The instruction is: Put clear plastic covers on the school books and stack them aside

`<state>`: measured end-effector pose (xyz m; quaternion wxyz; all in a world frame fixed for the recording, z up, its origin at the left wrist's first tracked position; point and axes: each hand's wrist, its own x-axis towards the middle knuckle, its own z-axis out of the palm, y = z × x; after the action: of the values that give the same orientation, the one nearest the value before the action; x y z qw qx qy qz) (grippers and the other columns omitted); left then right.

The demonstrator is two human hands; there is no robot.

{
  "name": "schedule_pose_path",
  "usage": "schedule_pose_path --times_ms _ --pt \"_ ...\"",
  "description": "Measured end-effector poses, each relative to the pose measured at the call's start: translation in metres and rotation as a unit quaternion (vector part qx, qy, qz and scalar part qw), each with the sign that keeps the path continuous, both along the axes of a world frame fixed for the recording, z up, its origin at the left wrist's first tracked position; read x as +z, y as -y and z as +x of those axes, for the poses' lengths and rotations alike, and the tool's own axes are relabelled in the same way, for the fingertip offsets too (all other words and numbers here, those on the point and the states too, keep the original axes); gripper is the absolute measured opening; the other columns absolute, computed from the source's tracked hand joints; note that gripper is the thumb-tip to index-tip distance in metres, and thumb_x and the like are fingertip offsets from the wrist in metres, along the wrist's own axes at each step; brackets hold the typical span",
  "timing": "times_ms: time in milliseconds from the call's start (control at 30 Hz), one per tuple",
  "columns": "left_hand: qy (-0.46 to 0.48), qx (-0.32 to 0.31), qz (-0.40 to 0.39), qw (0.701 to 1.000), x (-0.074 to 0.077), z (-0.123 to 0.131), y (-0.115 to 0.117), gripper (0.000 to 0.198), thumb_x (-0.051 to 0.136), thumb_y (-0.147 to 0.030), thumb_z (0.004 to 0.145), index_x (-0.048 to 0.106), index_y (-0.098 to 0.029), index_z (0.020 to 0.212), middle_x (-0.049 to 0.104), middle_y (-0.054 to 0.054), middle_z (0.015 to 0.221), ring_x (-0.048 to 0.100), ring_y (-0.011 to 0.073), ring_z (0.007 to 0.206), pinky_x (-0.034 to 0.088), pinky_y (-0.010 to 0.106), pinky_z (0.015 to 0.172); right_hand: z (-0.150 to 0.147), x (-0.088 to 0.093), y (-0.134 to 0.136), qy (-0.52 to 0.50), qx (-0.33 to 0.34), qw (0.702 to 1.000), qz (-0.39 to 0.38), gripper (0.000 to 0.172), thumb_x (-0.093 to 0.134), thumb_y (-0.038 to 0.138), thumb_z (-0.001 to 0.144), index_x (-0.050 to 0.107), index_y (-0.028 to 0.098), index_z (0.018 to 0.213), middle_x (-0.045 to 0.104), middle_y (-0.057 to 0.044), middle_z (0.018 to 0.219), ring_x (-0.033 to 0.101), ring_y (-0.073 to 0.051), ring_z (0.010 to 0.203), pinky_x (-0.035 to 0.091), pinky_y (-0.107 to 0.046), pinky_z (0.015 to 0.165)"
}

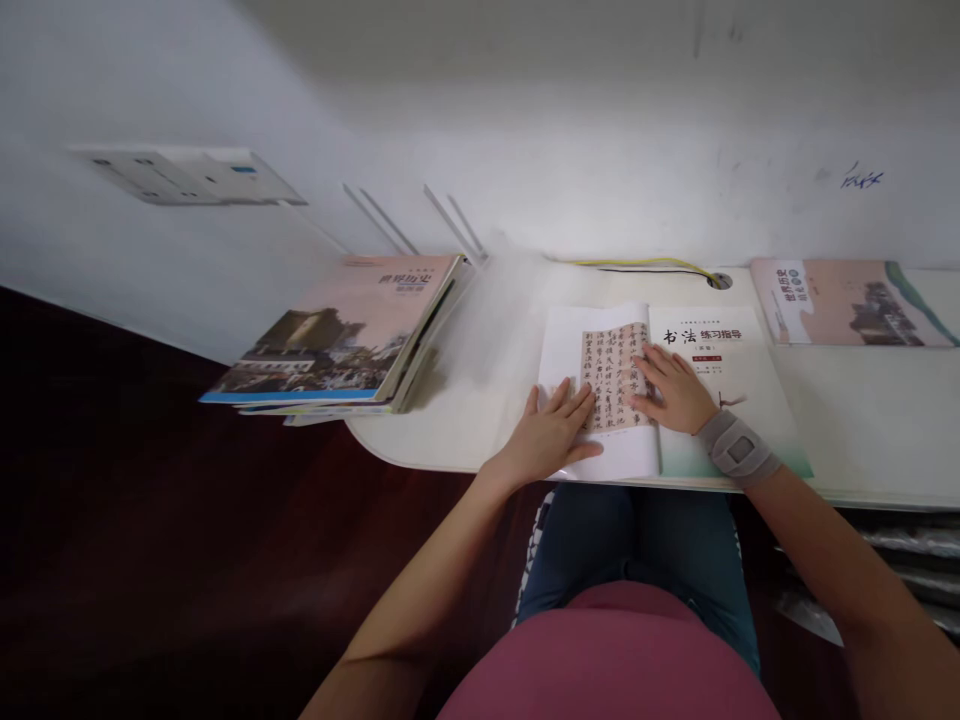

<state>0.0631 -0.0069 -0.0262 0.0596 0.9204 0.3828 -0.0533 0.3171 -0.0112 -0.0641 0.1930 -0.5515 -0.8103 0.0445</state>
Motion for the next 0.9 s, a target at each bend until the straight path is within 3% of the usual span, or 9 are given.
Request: schedule_pose_path --times_ms 333,500,700,900 --pt "-0.015 0.011 -0.037 0.999 0.006 0.004 -0.016 0.073 0.044 -0.06 0.086 0.027 -0.025 0.148 0.025 0.007 0.155 0.009 0.0378 0.143 0.012 0.071 0.107 0.0 -0.001 -0.001 0.004 -0.005 1.0 0.003 0.073 0.036 0.061 0.089 0.03 0.016 0.146 0.028 -0.016 0.153 0.025 -0.03 0.141 0.027 -0.051 0.111" --pt "-0.033 0.029 -0.038 0.998 0.01 -0.005 -0.015 0.07 0.046 -0.056 0.088 0.029 -0.024 0.147 0.02 0.007 0.156 0.008 0.0378 0.143 0.012 0.07 0.107 -0.002 0.004 0.0 0.041 0.009 0.999 -0.016 0.075 0.035 0.065 0.087 0.036 0.016 0.143 0.026 -0.016 0.153 0.023 -0.031 0.141 0.026 -0.052 0.111" --pt "-0.016 0.044 0.001 0.999 0.015 -0.004 0.001 0.065 0.044 -0.049 0.091 0.029 -0.02 0.147 0.017 0.009 0.156 0.008 0.034 0.144 0.016 0.064 0.11 -0.004 0.005 0.001 0.054 0.028 0.998 -0.014 0.077 0.035 0.065 0.087 0.032 0.014 0.145 0.026 -0.017 0.154 0.023 -0.03 0.142 0.027 -0.051 0.111" --pt "0.05 -0.003 0.028 0.998 0.003 0.017 0.032 0.071 0.026 -0.06 0.092 0.037 -0.012 0.143 0.034 0.015 0.149 0.022 0.0318 0.142 0.019 0.064 0.11 -0.001 0.002 0.002 0.04 0.043 0.998 0.01 0.074 0.04 0.062 0.087 0.035 0.015 0.144 0.03 -0.017 0.152 0.029 -0.03 0.139 0.029 -0.051 0.11"
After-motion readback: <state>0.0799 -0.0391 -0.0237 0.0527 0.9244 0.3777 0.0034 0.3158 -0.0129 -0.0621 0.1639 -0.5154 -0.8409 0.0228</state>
